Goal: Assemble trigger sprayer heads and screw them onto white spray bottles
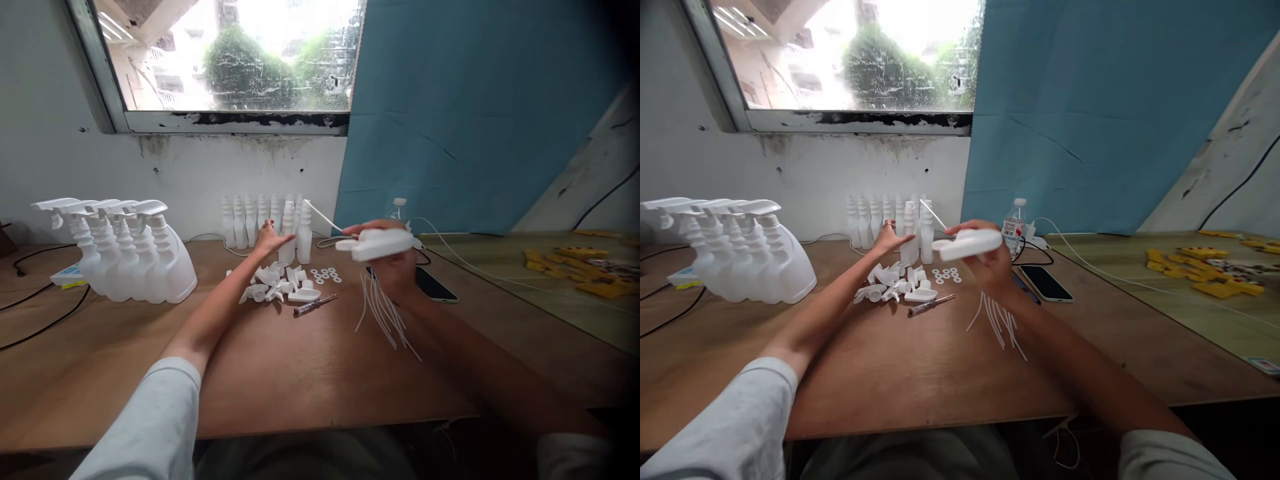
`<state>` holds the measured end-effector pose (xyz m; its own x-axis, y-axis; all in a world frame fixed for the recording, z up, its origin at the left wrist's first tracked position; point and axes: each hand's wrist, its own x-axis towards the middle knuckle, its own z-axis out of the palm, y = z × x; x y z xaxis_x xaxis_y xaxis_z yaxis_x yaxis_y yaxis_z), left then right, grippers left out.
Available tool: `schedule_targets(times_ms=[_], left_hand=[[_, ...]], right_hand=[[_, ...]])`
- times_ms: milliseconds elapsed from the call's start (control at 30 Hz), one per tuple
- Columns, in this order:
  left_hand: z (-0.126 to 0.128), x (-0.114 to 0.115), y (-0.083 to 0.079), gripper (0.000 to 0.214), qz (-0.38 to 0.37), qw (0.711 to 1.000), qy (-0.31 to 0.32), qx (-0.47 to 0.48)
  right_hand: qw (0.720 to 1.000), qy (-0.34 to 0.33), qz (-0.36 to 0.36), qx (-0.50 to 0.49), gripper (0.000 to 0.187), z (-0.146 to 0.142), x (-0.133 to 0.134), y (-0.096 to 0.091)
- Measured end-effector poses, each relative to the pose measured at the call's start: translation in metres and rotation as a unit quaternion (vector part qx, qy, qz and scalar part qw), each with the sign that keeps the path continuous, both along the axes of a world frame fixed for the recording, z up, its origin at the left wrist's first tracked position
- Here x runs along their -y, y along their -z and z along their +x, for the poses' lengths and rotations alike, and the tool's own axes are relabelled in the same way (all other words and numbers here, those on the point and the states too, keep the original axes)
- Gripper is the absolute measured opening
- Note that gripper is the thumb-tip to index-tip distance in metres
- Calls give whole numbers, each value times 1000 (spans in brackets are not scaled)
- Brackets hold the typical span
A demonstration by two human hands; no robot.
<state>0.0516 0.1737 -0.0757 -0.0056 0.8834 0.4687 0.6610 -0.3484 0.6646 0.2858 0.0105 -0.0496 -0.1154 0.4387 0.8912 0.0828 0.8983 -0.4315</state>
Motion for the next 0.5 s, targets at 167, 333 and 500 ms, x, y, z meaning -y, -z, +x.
schedule_targets(times_ms=[167, 333, 500], left_hand=[[-8, 1, 11, 40, -22, 996, -28, -79], [-34, 22, -14, 50, 81, 986, -76, -123], [-52, 30, -30, 47, 188, 954, -126, -195]], right_hand=[[996, -46, 63, -43, 24, -3, -17, -54], [985, -19, 106, -134, 20, -2, -22, -82], [983, -17, 104, -149, 33, -1, -20, -85]])
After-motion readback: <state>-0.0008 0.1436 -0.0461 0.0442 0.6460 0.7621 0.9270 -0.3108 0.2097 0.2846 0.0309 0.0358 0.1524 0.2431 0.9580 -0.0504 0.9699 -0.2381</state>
